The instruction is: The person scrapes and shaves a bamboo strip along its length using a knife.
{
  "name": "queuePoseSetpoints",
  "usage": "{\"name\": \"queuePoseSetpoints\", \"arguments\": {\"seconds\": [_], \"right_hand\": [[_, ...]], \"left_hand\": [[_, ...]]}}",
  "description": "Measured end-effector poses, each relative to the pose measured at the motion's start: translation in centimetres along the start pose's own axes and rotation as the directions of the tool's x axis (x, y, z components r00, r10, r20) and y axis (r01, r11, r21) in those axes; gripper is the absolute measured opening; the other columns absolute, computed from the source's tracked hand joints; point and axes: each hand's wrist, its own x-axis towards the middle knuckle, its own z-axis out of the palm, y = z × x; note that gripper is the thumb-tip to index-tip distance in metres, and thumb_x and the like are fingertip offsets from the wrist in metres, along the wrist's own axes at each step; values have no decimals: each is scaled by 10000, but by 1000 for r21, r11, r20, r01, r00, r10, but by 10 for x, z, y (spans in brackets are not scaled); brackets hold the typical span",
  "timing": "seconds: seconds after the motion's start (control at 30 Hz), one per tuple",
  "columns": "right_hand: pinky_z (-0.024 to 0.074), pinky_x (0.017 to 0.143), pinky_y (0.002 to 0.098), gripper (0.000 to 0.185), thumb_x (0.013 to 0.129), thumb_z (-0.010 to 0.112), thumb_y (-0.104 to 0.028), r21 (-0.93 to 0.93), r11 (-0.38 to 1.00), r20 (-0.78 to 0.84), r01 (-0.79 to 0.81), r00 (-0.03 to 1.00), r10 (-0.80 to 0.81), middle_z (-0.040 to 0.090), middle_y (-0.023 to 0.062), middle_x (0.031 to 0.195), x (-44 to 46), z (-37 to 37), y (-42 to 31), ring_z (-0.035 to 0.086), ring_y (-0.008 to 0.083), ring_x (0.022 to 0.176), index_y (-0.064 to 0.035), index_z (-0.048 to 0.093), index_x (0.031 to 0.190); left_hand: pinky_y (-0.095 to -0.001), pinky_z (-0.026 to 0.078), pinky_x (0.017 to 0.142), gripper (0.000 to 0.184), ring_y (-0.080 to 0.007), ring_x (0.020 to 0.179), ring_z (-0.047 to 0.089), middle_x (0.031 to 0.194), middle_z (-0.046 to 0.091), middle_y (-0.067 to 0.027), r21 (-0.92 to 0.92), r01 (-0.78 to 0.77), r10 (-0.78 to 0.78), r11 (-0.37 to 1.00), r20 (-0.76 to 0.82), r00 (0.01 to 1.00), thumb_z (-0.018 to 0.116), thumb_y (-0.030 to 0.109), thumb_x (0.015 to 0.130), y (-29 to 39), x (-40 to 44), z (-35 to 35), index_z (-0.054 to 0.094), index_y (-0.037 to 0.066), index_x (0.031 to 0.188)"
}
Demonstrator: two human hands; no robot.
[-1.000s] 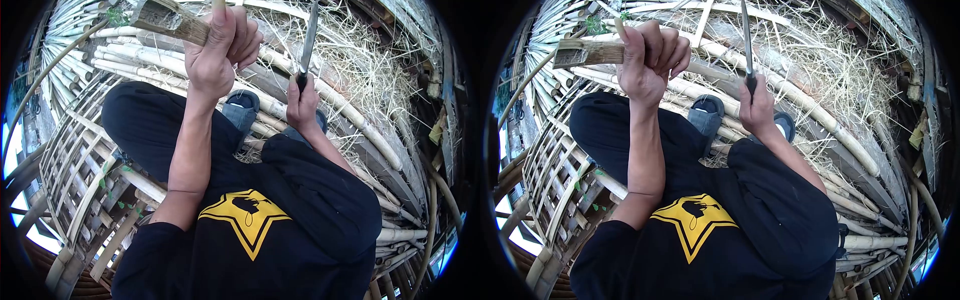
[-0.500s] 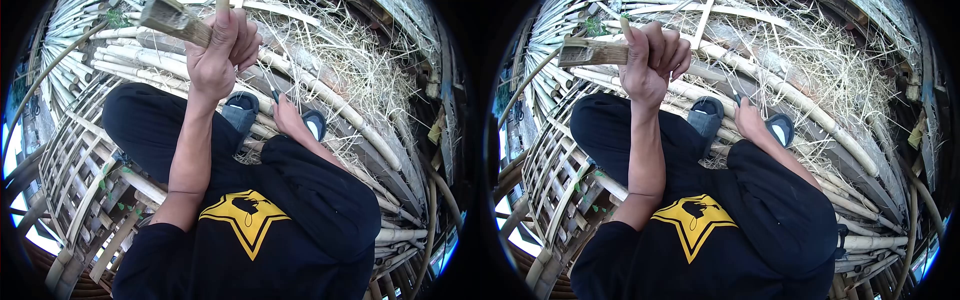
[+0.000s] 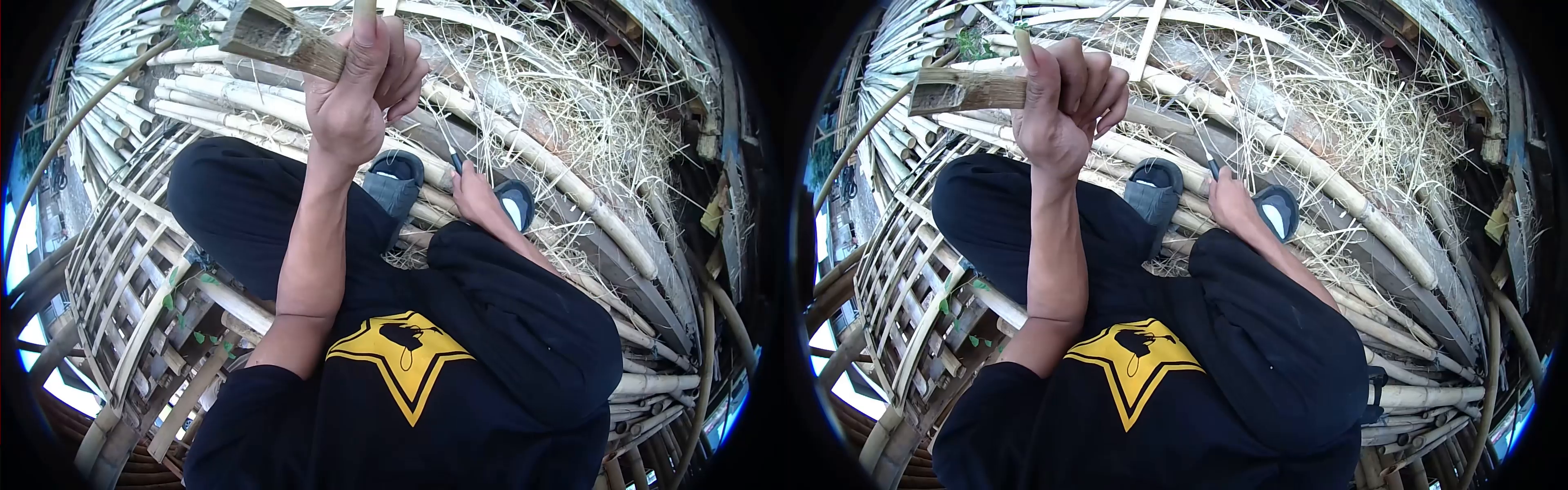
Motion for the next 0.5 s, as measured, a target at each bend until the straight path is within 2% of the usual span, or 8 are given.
{"name": "queuePoseSetpoints", "arguments": {"seconds": [0.03, 0.13, 0.2, 0.27, 0.4, 0.43, 0.47, 0.5], "right_hand": [[417, 588, 496, 289, 977, 434, -260, -167, 982, 85, -85, 991, 101, 581, 270, 697, 5, 1, 4, 563, 463, 656, 28, 462, 989], [412, 614, 502, 333, 979, 422, -292, -34, 999, 82, -28, 996, 30, 575, 272, 699, 15, -24, -15, 557, 469, 668, 35, 482, 972], [417, 581, 462, 320, 979, 438, -286, 61, 998, 14, 35, 999, -36, 563, 230, 662, 11, -46, -47, 565, 424, 629, 26, 507, 959], [405, 531, 421, 269, 982, 442, -236, 295, 939, -224, 177, 968, -112, 520, 187, 606, 0, -58, -68, 552, 370, 554, 23, 515, 964], [387, 491, 442, 158, 979, 432, -141, 195, 864, -354, 464, 855, -379, 524, 180, 609, -8, -13, -17, 533, 377, 499, 11, 457, 1018], [435, 559, 521, 253, 974, 442, -206, 142, 968, -120, 206, 974, -190, 589, 252, 689, -7, -6, -11, 594, 443, 609, 37, 430, 1042], [448, 648, 556, 332, 971, 435, -262, -161, 982, 189, -97, 974, 127, 611, 299, 772, 3, 13, 19, 608, 467, 710, 65, 430, 1029], [456, 679, 549, 370, 973, 418, -284, -177, 980, 186, -92, 975, 125, 616, 301, 789, 4, 7, 14, 612, 462, 731, 83, 455, 990]], "left_hand": [[-217, 229, 380, 523, -75, 443, 194, 519, 225, 27, 18, 4, -4, 1000, -16, 1000, 285, 498, 996, 0, 0, 0, 302, 115, 641], [-220, 228, 382, 518, -77, 450, 195, 528, 221, 27, 35, 16, -16, 999, -5, 1000, 288, 495, 997, 3, 1, 1, 301, 114, 647], [-221, 227, 383, 513, -78, 453, 197, 533, 219, 27, -34, 40, -42, 999, -60, 997, 281, 489, 1000, -4, 0, -5, 302, 112, 652], [-221, 227, 383, 512, -78, 451, 196, 535, 221, 26, -9, 35, -35, 999, -47, 998, 277, 491, 1000, -3, -3, -4, 305, 114, 655], [-220, 224, 380, 517, -78, 450, 197, 538, 219, 24, -26, 59, -59, 998, -34, 998, 278, 494, 999, -3, -2, -9, 302, 112, 651], [-220, 224, 380, 517, -78, 450, 197, 538, 219, 24, -28, 51, -52, 998, -32, 998, 278, 494, 999, -3, -2, -8, 302, 112, 651], [-219, 224, 379, 520, -78, 448, 198, 532, 218, 24, -34, 46, -48, 998, -48, 998, 282, 491, 1000, -3, -2, -7, 299, 111, 645], [-218, 224, 378, 523, -78, 446, 199, 527, 217, 25, -41, 46, -48, 998, -63, 997, 286, 488, 1000, -3, -2, -6, 297, 110, 639]]}}
